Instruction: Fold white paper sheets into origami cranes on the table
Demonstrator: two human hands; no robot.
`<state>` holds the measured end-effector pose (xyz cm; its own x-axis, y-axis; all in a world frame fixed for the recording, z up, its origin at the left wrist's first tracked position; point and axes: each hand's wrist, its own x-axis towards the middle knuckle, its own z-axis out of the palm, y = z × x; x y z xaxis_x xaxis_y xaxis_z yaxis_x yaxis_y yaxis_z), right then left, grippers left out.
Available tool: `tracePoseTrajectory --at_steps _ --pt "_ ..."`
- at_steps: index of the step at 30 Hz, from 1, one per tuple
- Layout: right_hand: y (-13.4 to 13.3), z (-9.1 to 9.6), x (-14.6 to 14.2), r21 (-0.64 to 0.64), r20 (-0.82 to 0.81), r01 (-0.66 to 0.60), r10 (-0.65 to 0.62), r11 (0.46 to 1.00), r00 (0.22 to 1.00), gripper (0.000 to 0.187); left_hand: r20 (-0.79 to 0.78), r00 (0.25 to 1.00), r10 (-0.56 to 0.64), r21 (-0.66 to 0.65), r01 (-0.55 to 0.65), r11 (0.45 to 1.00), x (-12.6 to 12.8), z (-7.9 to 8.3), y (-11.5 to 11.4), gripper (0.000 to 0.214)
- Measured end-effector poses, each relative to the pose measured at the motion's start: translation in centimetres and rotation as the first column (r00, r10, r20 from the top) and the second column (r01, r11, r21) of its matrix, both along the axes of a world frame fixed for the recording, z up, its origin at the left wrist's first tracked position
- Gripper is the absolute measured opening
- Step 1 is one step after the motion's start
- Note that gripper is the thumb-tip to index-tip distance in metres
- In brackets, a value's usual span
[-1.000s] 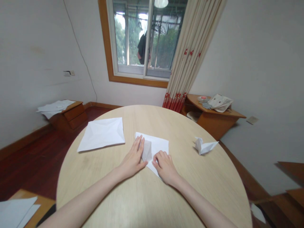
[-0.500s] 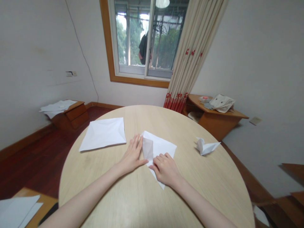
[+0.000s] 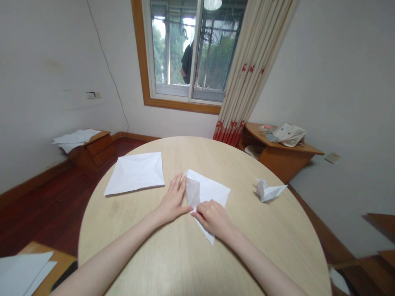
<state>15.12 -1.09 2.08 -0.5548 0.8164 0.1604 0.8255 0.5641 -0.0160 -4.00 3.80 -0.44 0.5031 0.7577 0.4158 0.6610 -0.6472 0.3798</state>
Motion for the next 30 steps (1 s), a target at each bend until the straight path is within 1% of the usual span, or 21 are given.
tracePoseTrajectory --at_steps 4,7,10,13,22,25,30 --pt "0.2 0.2 0.6 -0.087 -0.067 -0.020 0.014 0.996 0.998 0.026 0.009 1.000 0.004 -0.013 -0.004 1.000 0.0 0.2 -0.1 0.104" --pt "0.2 0.5 1.0 -0.129 -0.106 -0.036 0.022 0.991 0.994 0.023 0.001 1.000 0.005 -0.012 -0.005 1.000 0.0 0.2 -0.1 0.104" --pt "-0.1 0.8 1.3 -0.154 -0.130 -0.055 0.035 0.987 0.991 0.022 -0.002 1.000 0.008 -0.008 -0.008 1.000 -0.1 0.2 0.0 0.104" --pt "-0.4 1.0 1.6 -0.175 -0.153 -0.069 0.042 0.982 0.987 0.024 -0.003 1.000 0.007 -0.010 -0.007 1.000 -0.1 0.1 0.0 0.104" --pt "-1.2 1.9 2.2 -0.237 -0.192 -0.078 0.032 0.968 0.981 0.025 -0.008 1.000 0.002 -0.017 -0.003 1.000 -0.1 0.1 -0.1 0.103" --pt "-1.2 2.0 2.3 -0.286 -0.211 -0.074 0.013 0.955 0.977 0.025 -0.007 1.000 0.003 -0.016 -0.003 1.000 -0.1 0.0 0.0 0.103" --pt "-1.1 2.3 2.6 -0.395 -0.227 -0.083 -0.010 0.915 0.974 0.024 -0.007 1.000 0.007 -0.014 -0.007 1.000 -0.2 -0.3 0.1 0.103"
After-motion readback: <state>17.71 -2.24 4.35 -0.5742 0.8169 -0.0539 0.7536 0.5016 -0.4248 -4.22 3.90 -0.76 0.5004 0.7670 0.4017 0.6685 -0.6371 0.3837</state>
